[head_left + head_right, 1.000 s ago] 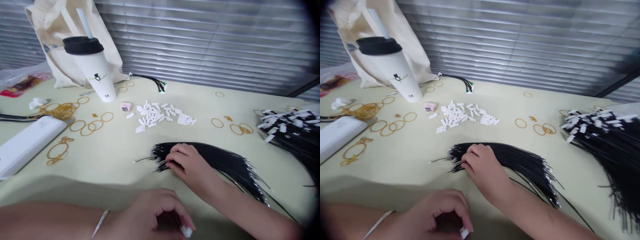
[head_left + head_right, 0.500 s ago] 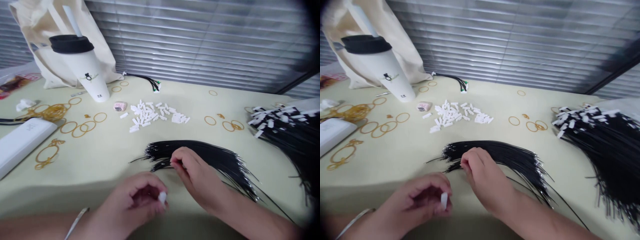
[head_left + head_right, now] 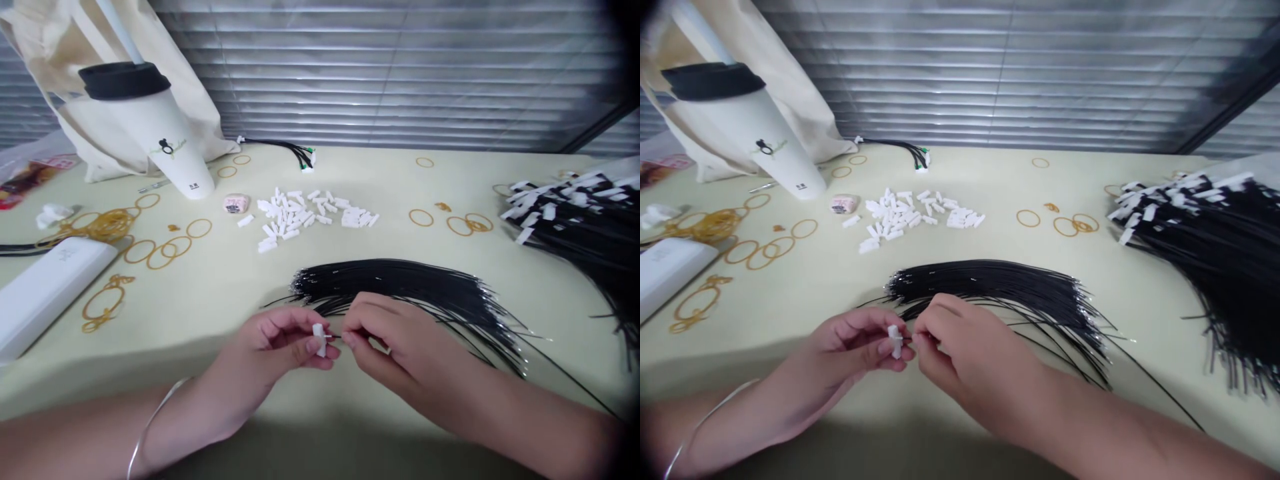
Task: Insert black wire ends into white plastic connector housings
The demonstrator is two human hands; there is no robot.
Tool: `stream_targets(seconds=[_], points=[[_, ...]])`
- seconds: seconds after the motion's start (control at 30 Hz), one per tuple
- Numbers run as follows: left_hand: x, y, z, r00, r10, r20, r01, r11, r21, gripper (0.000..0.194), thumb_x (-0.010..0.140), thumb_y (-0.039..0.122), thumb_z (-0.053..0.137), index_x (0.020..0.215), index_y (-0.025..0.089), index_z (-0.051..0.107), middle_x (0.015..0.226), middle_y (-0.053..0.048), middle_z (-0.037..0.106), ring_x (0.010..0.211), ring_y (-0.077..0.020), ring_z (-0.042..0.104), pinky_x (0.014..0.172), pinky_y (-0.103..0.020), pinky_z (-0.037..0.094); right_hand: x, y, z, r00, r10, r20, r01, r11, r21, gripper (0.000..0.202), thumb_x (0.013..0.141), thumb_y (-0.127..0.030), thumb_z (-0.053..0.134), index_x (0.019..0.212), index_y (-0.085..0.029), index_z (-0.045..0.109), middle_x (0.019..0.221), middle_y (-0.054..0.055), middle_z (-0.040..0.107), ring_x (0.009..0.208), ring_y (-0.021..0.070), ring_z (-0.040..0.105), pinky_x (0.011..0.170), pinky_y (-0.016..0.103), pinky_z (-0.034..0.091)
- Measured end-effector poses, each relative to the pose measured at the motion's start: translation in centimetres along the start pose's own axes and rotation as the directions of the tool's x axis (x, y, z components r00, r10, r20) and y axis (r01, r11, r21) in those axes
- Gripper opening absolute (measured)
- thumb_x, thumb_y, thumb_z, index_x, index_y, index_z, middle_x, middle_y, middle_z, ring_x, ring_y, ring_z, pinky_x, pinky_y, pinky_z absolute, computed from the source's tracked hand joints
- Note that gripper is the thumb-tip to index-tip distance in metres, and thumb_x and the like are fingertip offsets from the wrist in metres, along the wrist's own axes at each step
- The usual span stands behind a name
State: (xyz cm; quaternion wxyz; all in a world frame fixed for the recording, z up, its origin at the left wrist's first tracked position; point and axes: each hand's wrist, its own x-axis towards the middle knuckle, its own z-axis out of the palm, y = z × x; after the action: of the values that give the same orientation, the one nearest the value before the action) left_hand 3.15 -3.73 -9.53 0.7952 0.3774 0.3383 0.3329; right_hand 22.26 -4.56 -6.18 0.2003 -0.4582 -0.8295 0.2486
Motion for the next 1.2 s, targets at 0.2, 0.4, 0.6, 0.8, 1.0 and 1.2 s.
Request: stream_targets(seconds=[0.2, 0.4, 0.6, 0.8, 1.0, 1.2], points=[[0.2, -0.1, -0.1, 1.000, -0.019, 0.000, 0.019, 1.000, 0.004, 0.010, 0.076, 0.016, 0.068, 0.085, 0.015, 0.066, 0.079, -0.001, 0.065, 0.073, -0.0100, 0.063, 0.071, -0.023, 0.053, 0.1, 0.0, 0.1, 0.999, -0.006, -0.048, 0.005, 1.000, -0.012, 0.015, 0.084, -0.015, 0.047, 0.071, -0.018, 0.053, 0.072, -0.002, 0.053, 0.064, 0.0075, 0.047, 0.055, 0.020, 0.034], [0.1, -0.1, 0.0, 1.000, -0.016, -0.004, 0.016, 0.999, 0.030, 0.011, 0.076, 0.017, 0.068, 0.086, 0.015, 0.066, 0.080, -0.001, 0.065, 0.075, -0.0109, 0.063, 0.072, -0.023, 0.053, 0.1, 0.2, 0.4, 0.995, -0.052, -0.085, 0.044, 0.994, -0.097, 0.016, 0.084, -0.014, 0.047, 0.071, -0.016, 0.055, 0.072, 0.000, 0.055, 0.065, 0.0087, 0.049, 0.056, 0.021, 0.036], [-0.1, 0.0, 0.1, 1.000, -0.028, -0.007, 0.029, 0.996, 0.090, 0.010, 0.076, 0.020, 0.067, 0.085, 0.015, 0.066, 0.080, -0.002, 0.065, 0.075, -0.0122, 0.062, 0.068, -0.023, 0.052, -0.1, -0.1, 0.5, 0.996, -0.055, -0.076, 0.043, 0.989, -0.141, 0.018, 0.084, -0.014, 0.046, 0.070, -0.015, 0.057, 0.071, 0.001, 0.054, 0.063, 0.0099, 0.048, 0.056, 0.023, 0.035], [0.0, 0.0, -0.1, 0.999, -0.034, -0.014, 0.036, 0.987, 0.156, 0.010, 0.075, 0.019, 0.067, 0.084, 0.015, 0.066, 0.077, -0.001, 0.067, 0.065, -0.0091, 0.060, 0.064, -0.021, 0.050, -0.4, -0.3, 1.6, 0.987, -0.125, -0.097, 0.100, 0.969, -0.227, 0.017, 0.082, -0.009, 0.046, 0.067, -0.014, 0.055, 0.068, 0.002, 0.053, 0.062, 0.0120, 0.047, 0.056, 0.026, 0.036], [-0.5, -0.4, 0.0, 0.999, -0.039, 0.015, 0.034, 0.966, 0.258, 0.009, 0.075, 0.022, 0.066, 0.080, 0.015, 0.062, 0.076, 0.000, 0.065, 0.065, -0.0088, 0.062, 0.065, -0.020, 0.049, -0.3, -0.7, 0.8, 0.995, -0.095, 0.023, 0.097, 0.988, -0.117, 0.017, 0.084, -0.012, 0.046, 0.069, -0.016, 0.054, 0.069, 0.001, 0.053, 0.064, 0.0113, 0.047, 0.057, 0.025, 0.036], [-2.0, -0.5, 0.6, 0.978, 0.087, 0.191, -0.191, 0.743, 0.642, 0.007, 0.081, 0.019, 0.056, 0.083, 0.017, 0.062, 0.083, -0.003, 0.066, 0.078, -0.0116, 0.062, 0.071, -0.020, 0.048, 1.0, 1.0, -0.5, 0.995, 0.013, 0.097, -0.011, 1.000, -0.023, 0.004, 0.086, -0.021, 0.052, 0.086, -0.019, 0.055, 0.092, 0.000, 0.056, 0.087, 0.0112, 0.050, 0.075, 0.023, 0.040]])
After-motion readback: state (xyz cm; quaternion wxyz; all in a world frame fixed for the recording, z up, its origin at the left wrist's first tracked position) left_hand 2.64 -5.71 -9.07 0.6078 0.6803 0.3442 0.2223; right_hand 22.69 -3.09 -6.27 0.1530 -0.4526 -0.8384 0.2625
